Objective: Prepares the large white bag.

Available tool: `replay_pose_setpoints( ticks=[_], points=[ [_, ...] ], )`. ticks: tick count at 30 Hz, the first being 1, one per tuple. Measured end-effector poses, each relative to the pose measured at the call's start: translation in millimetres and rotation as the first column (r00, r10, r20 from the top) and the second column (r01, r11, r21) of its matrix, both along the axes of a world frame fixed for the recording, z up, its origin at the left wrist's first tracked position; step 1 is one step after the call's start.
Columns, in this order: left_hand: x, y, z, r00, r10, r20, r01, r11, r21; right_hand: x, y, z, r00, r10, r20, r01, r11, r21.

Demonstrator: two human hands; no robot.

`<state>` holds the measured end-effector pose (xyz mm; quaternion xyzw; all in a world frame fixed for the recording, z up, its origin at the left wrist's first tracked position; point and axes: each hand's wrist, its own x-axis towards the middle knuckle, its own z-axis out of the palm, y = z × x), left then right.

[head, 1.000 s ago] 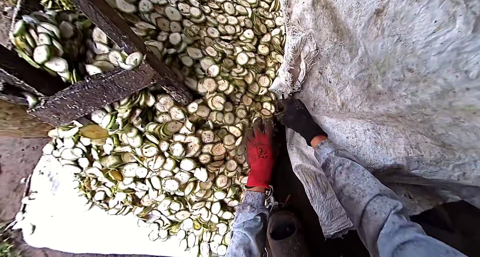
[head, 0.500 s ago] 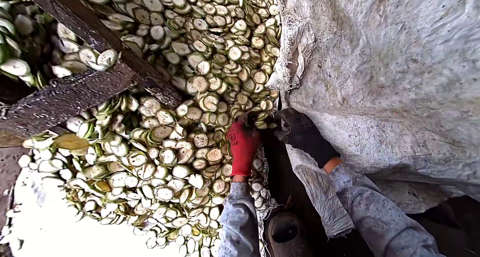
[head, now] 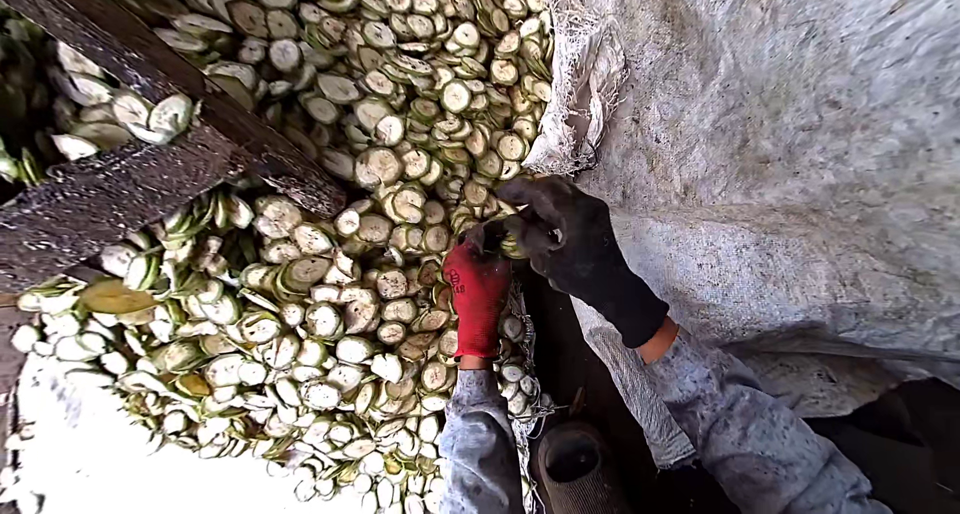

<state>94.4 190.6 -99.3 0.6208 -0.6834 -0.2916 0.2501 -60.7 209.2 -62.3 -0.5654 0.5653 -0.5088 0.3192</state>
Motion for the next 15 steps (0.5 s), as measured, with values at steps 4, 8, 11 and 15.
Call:
replay_pose_setpoints(
  ticks=[4,8,11,15],
  points=[
    [1,0,0,0.996,0.068,-0.056,-0.067,0.997,0.023,12,-5,7,0.994,0.037,-0.100,-0.042,0.997,-0.057],
    [7,-10,-2,0.988,-0.044,-0.151,0.046,0.999,0.007,-4,27,-51,0.916,-0.008,-0.402,0.143,0.940,0.308],
    [7,-7,-2,0.984,-0.024,-0.175,0.027,1.000,0.013,25,24,-76,0.859,0.101,-0.502,0.126,0.909,0.398],
    [10,-11,-3,0.979,-0.040,-0.201,0.045,0.999,0.023,37,10,-62,0.892,0.145,-0.429,0.102,0.858,0.503]
  ],
)
